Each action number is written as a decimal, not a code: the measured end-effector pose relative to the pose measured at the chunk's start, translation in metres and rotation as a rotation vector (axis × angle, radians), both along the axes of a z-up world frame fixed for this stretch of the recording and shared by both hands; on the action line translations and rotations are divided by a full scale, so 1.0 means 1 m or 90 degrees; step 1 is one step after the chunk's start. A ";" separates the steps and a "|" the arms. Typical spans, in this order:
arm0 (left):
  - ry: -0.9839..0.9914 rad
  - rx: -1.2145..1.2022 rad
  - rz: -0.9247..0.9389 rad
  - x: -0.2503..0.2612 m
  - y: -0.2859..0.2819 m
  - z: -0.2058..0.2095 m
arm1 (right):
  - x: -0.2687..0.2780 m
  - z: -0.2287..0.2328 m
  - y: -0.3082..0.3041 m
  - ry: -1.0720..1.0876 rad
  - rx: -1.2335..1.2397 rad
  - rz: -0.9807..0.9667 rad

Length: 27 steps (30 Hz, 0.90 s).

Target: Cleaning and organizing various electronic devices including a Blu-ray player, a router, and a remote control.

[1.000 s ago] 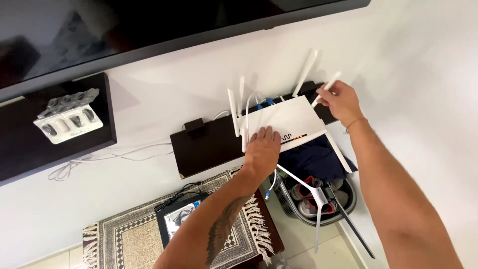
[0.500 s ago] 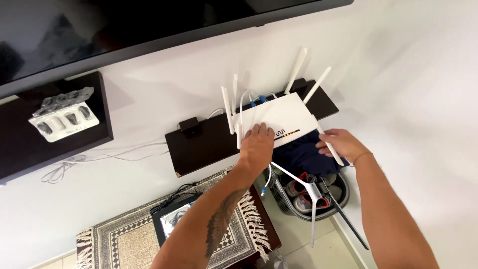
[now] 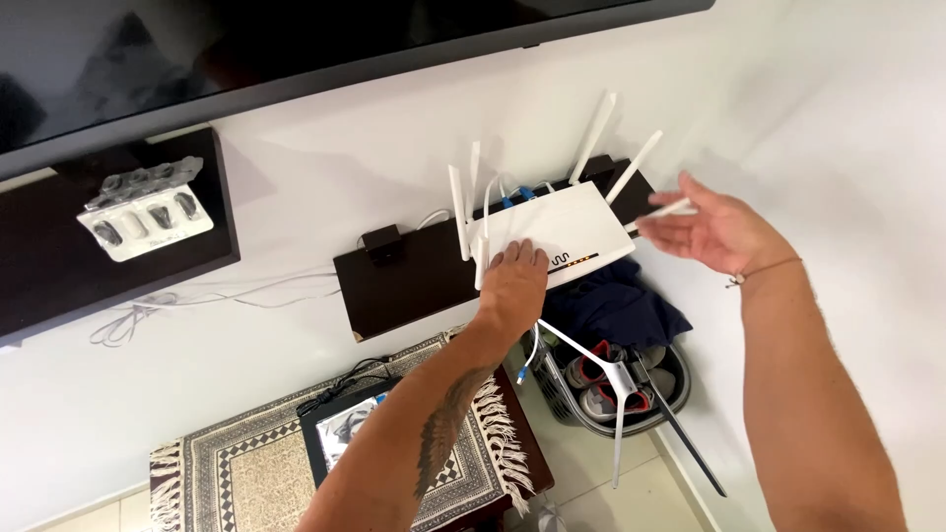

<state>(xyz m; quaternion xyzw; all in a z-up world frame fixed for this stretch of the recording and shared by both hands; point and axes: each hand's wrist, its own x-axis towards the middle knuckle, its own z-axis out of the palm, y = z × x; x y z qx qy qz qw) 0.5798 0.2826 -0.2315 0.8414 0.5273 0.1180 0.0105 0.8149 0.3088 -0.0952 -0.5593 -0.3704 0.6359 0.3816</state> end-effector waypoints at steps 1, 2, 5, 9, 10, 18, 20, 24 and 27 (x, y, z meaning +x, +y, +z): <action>-0.001 0.000 0.001 0.000 0.002 -0.005 | 0.001 -0.010 0.006 -0.001 0.000 0.001; 0.013 -0.007 -0.002 0.001 0.005 -0.009 | 0.001 -0.021 0.013 -0.062 0.035 -0.015; 0.028 -0.013 -0.004 0.002 0.007 -0.017 | 0.004 -0.058 0.037 -0.161 0.107 -0.057; 0.029 -0.020 -0.006 0.002 0.009 -0.020 | -0.006 -0.070 0.050 -0.293 0.167 -0.109; 0.029 -0.018 -0.006 0.002 0.009 -0.019 | -0.006 -0.070 0.050 -0.293 0.169 -0.110; 0.057 0.103 0.077 -0.001 -0.011 0.010 | -0.023 -0.087 -0.021 -0.663 0.182 -0.183; -0.049 0.093 0.016 -0.011 -0.040 0.032 | -0.067 -0.073 -0.056 -0.558 0.228 -0.189; -0.281 0.014 -0.033 -0.049 -0.115 0.043 | -0.129 -0.082 -0.105 -0.326 0.250 -0.190; -0.362 -0.113 0.023 -0.105 -0.160 0.018 | -0.168 -0.089 -0.125 -0.234 0.234 -0.160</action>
